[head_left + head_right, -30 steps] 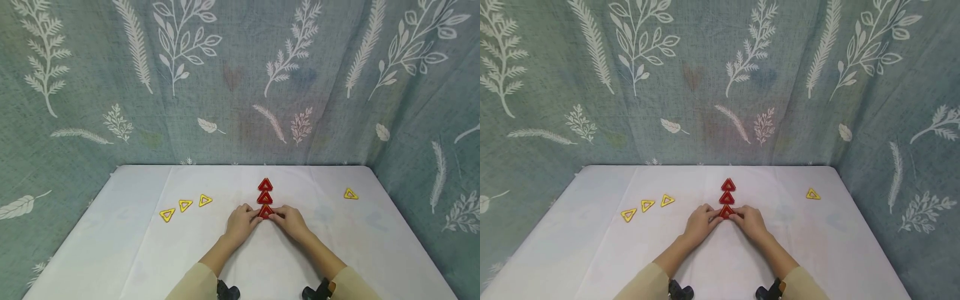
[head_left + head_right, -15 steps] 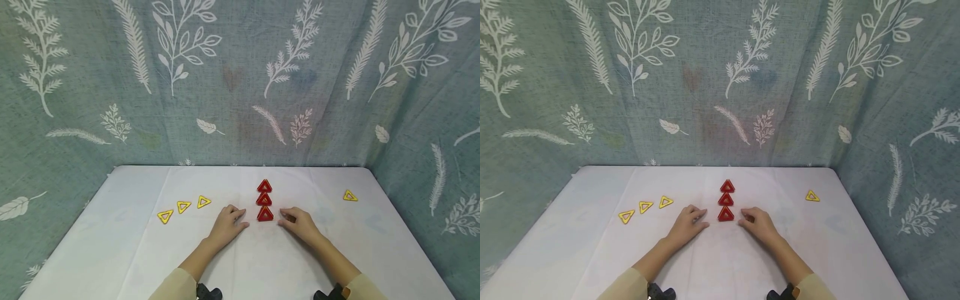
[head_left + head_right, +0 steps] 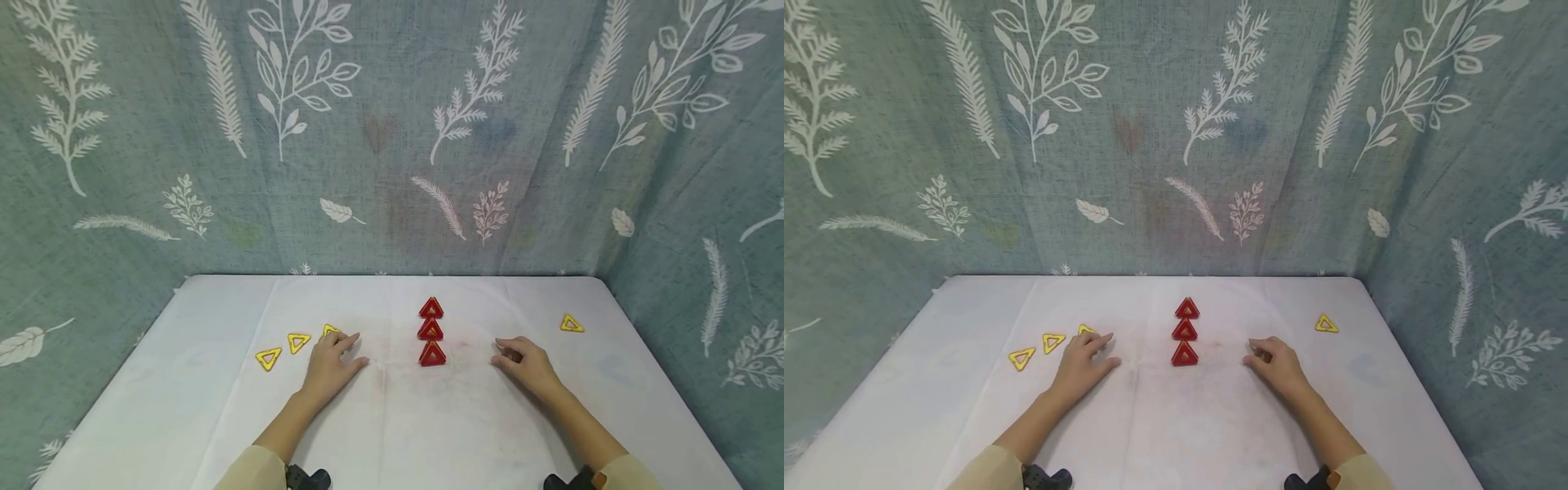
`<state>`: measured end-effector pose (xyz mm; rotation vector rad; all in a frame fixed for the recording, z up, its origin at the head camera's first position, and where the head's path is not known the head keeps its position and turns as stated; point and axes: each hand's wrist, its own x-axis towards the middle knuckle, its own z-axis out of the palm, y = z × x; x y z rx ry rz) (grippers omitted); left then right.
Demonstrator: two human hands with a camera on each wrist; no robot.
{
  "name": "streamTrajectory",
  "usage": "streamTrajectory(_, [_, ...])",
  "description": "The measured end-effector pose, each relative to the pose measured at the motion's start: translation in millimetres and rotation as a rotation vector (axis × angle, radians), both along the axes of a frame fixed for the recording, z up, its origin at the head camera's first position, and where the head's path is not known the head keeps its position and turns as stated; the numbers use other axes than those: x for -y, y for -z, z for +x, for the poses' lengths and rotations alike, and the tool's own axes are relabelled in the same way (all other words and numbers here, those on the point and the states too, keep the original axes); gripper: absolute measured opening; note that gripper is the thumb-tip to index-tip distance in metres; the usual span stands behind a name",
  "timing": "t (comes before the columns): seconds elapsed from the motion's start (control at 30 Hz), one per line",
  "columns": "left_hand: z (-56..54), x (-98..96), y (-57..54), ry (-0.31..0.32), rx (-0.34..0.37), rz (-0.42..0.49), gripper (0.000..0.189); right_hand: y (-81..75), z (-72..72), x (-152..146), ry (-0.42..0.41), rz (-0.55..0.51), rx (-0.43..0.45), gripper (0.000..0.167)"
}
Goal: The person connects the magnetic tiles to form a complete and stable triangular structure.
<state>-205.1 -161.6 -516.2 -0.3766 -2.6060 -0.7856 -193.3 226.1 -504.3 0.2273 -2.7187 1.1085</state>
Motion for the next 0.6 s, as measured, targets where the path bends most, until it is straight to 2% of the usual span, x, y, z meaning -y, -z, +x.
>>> streamTrajectory(0.07, [-2.1, 9.8, -0.7, -0.045, -0.012, -0.003, 0.054, 1.4, -0.7, -10.7, 0.031, 0.002, -0.008, 0.038])
streamTrajectory(0.13, [-4.5, 19.1, -2.0, -0.089, 0.006, -0.002, 0.055, 2.3, -2.0, -22.4, 0.066, 0.005, -0.014, 0.039])
streamTrajectory(0.27, [-8.7, 33.4, -4.9, -0.166, 0.115, -0.016, 0.059, 2.8, -3.9, -48.0, 0.152, 0.049, -0.011, 0.042])
streamTrajectory(0.43, [-10.2, 40.6, -8.2, -0.203, 0.231, -0.024, 0.063, 0.1, -5.1, -77.7, 0.256, 0.087, 0.015, 0.047])
streamTrajectory(0.6, [-14.4, 43.1, -9.5, -0.211, 0.236, -0.039, 0.061, -5.0, -10.1, -99.2, 0.349, 0.08, 0.1, 0.055])
